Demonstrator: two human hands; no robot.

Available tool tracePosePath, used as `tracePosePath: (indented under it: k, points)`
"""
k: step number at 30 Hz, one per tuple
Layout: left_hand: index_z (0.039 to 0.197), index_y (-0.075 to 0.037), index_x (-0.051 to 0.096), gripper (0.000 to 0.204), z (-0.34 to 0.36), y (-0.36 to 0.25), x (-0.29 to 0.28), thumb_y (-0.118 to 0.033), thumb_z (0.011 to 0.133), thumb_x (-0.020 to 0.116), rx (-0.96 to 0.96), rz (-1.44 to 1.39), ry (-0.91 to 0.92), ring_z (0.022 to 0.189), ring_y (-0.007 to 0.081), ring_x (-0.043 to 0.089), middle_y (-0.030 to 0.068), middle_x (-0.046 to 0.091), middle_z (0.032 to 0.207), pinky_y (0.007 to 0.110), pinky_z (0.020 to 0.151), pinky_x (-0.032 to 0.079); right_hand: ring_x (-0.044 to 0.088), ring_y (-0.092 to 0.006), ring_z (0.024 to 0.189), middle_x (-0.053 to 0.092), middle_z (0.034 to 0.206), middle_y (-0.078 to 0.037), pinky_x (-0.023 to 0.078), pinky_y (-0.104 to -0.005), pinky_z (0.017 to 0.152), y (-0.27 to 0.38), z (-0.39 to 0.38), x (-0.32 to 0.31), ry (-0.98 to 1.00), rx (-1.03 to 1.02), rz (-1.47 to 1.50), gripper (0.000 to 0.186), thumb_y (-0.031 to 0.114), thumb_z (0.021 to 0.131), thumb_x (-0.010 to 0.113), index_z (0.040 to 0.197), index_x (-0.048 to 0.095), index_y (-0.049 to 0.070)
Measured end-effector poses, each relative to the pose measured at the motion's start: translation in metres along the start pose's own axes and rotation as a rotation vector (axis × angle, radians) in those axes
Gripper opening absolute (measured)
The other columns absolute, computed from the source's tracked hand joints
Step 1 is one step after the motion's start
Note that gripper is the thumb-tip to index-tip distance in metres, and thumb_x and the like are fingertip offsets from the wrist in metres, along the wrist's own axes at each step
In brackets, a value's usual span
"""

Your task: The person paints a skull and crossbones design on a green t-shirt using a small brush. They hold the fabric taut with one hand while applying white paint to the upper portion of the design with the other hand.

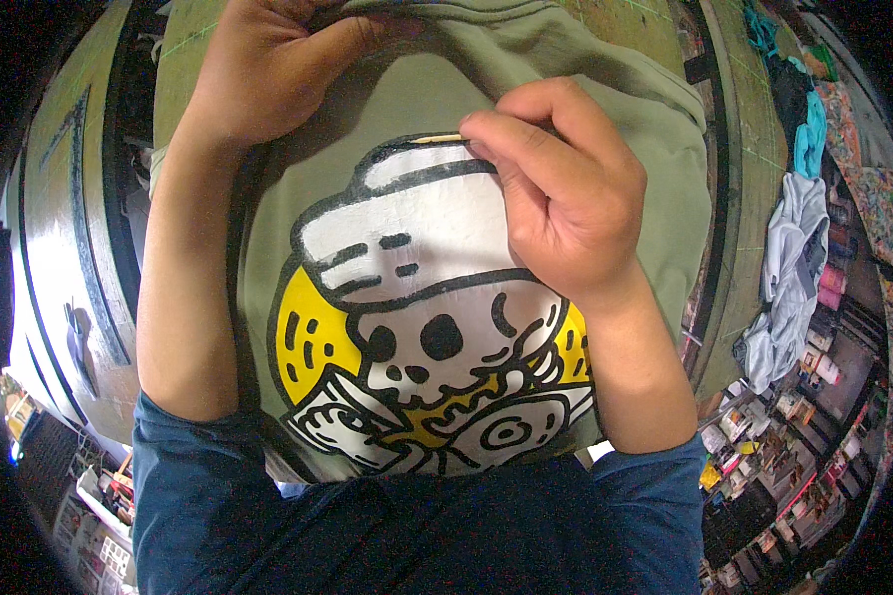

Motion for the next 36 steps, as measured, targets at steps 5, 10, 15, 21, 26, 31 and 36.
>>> tracePosePath:
  k: [5, 10, 15, 21, 26, 31, 36]
  points:
    - [0.094, 0.009, 0.071, 0.010, -0.0011, 0.0005, 0.0009, 0.004, 0.088, 0.064, 0.001, -0.005, 0.000, 0.074, 0.0057, 0.057, 0.0052, 0.071, 0.079, 0.023, 0.065, 0.048, 0.065, -0.0190, 0.070, 0.063, 0.083, -0.009, 0.052, -0.0268, 0.062, -0.0008, -0.0004, -0.0002, -0.010, 0.007, 0.006, 0.021, -0.012, 0.077, 0.070, 0.094, 0.073, 0.000]
    - [0.097, 0.009, 0.071, 0.013, -0.0010, 0.0000, -0.0027, 0.004, 0.089, 0.063, -0.019, -0.048, 0.009, 0.076, 0.0066, 0.059, 0.0064, 0.073, 0.083, 0.023, 0.066, 0.049, 0.064, -0.0192, 0.070, 0.063, 0.083, -0.009, 0.052, -0.0268, 0.062, -0.0010, -0.0012, -0.0009, -0.016, 0.008, 0.006, 0.023, -0.013, 0.076, 0.070, 0.094, 0.073, 0.000]
    - [0.100, 0.009, 0.072, 0.015, -0.0007, 0.0052, -0.0010, 0.004, 0.089, 0.062, -0.083, -0.085, -0.008, 0.078, 0.0075, 0.061, 0.0078, 0.073, 0.085, 0.024, 0.069, 0.051, 0.064, -0.0194, 0.070, 0.063, 0.083, -0.009, 0.051, -0.0265, 0.062, -0.0019, -0.0018, -0.0012, -0.024, -0.001, 0.012, 0.023, -0.013, 0.075, 0.070, 0.094, 0.073, 0.000]
    - [0.102, 0.010, 0.072, 0.017, -0.0009, 0.0025, -0.0015, 0.005, 0.089, 0.061, -0.054, -0.102, 0.014, 0.080, 0.0084, 0.063, 0.0096, 0.074, 0.088, 0.024, 0.071, 0.052, 0.064, -0.0194, 0.070, 0.063, 0.083, -0.009, 0.051, -0.0261, 0.062, -0.0017, -0.0022, -0.0018, -0.021, -0.005, 0.004, 0.024, -0.013, 0.075, 0.071, 0.094, 0.073, 0.001]
    - [0.101, 0.010, 0.072, 0.016, -0.0013, 0.0011, -0.0018, 0.005, 0.089, 0.062, -0.038, -0.108, 0.015, 0.079, 0.0080, 0.062, 0.0092, 0.074, 0.087, 0.023, 0.070, 0.052, 0.063, -0.0191, 0.070, 0.063, 0.083, -0.009, 0.050, -0.0261, 0.062, -0.0021, -0.0024, -0.0025, -0.027, -0.010, -0.014, 0.024, -0.013, 0.074, 0.072, 0.093, 0.073, 0.001]
    - [0.099, 0.009, 0.072, 0.014, -0.0010, -0.0018, 0.0001, 0.005, 0.089, 0.062, -0.006, -0.004, 0.026, 0.078, 0.0071, 0.061, 0.0080, 0.074, 0.085, 0.023, 0.069, 0.051, 0.062, -0.0186, 0.069, 0.062, 0.083, -0.008, 0.049, -0.0262, 0.061, -0.0022, -0.0027, -0.0033, -0.029, -0.013, -0.032, 0.023, -0.013, 0.073, 0.072, 0.090, 0.073, 0.002]
    - [0.097, 0.009, 0.071, 0.013, -0.0008, 0.0000, -0.0003, 0.005, 0.089, 0.062, -0.018, -0.054, 0.012, 0.077, 0.0066, 0.061, 0.0074, 0.073, 0.084, 0.023, 0.068, 0.050, 0.062, -0.0190, 0.069, 0.062, 0.082, -0.008, 0.049, -0.0263, 0.062, -0.0021, -0.0030, -0.0038, -0.037, -0.010, -0.034, 0.024, -0.013, 0.071, 0.072, 0.089, 0.073, 0.002]
Point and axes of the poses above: each hand's wrist, its own z-axis towards the middle knuckle, its own x-axis out of the palm, y = z × x, the point moved 8 cm from there along z, towards the middle knuckle
